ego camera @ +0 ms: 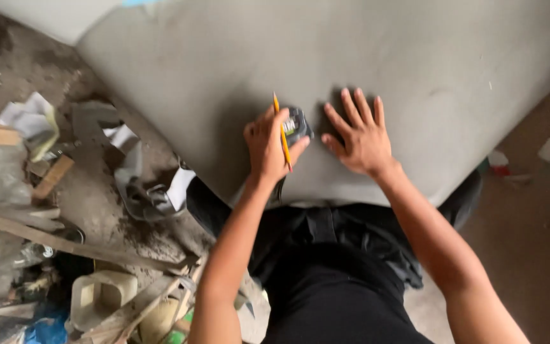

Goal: The person measures a damaged section of a gray tufted sofa using a tape measure and marks the area with a pencil. They then move to a workbench, measure and mark a large piece of light gray fabric with teal edges, and prepare it for cutting.

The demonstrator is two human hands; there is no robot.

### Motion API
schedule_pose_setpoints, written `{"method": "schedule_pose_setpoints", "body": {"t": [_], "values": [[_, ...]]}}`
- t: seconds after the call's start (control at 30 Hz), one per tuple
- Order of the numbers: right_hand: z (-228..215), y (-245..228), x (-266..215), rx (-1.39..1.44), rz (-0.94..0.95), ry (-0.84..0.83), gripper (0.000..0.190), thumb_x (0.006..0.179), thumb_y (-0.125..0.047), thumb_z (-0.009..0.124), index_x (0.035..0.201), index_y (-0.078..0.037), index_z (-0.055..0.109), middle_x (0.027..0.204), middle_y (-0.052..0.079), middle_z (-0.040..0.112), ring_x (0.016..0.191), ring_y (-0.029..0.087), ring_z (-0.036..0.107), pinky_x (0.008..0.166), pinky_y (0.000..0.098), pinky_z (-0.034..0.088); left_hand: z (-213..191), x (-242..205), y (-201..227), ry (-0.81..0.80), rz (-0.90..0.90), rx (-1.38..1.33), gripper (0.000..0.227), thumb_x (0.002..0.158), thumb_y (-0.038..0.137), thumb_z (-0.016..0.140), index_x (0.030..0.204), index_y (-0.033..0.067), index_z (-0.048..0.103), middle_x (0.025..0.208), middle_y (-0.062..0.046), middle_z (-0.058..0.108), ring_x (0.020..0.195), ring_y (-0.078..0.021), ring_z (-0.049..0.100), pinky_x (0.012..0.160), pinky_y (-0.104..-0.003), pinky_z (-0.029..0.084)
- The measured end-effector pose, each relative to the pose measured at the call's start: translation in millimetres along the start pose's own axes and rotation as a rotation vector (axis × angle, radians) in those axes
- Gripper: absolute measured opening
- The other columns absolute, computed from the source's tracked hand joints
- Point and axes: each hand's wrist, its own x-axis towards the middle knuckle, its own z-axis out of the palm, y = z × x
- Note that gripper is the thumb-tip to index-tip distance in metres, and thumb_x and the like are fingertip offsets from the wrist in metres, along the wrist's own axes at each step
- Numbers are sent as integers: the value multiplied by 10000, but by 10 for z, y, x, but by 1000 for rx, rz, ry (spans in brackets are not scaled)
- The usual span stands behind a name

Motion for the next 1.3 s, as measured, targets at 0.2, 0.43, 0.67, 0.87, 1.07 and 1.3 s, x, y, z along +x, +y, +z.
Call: {"method": "schedule_pose_setpoints", "body": {"t": [0.2,0.43,0.67,0.87,1.07,1.3], "values": [[-12,126,-51,111,-80,-39,763,1073,-654,472,1639,-142,481,1694,278,329,1563,502,257,1207,748,169,-3,168,-288,2,65,-8,749,832,424,931,1401,136,538,1458,-160,593,1365,-357,569,1058,-517,433],[-486,219,-372,266,-33,-153,800,1027,-593,573,1614,-55,491,1707,254,331,1591,432,245,1280,641,112,-65,113,-507,46,-3,-105,777,836,323,1001,1400,127,504,1445,-158,568,1324,-393,560,1108,-525,456],[-773,-407,-1281,885,443,212,658,994,-252,767,1530,57,542,1348,254,643,1129,364,649,978,451,497,-311,-503,789,264,-96,-423,654,716,363,956,1201,98,606,1099,-124,628,1048,-366,647,983,-449,482],[-126,-719,-2055,2162,829,236,559,978,-272,592,1397,95,539,1047,290,662,816,360,691,729,557,597,155,-1480,1626,-22,-34,-600,697,855,623,730,1324,128,587,1415,-213,489,1311,-421,502,1133,-529,397],[-352,-630,-2250,2149,633,-17,834,816,-176,713,1534,110,399,1286,327,630,1111,414,695,890,646,556,-122,-1386,1278,44,107,-330,240,1058,309,557,921,133,645,1345,-160,619,1266,-392,603,1097,-486,437],[-410,-565,-2317,1563,686,-163,903,653,-291,939,1418,-25,539,1176,164,696,1039,240,652,898,443,557,-121,-1582,1340,-567,-186,-553,302,1033,285,665,1325,212,685,1030,-93,695,945,-369,740,784,-458,622]]}}
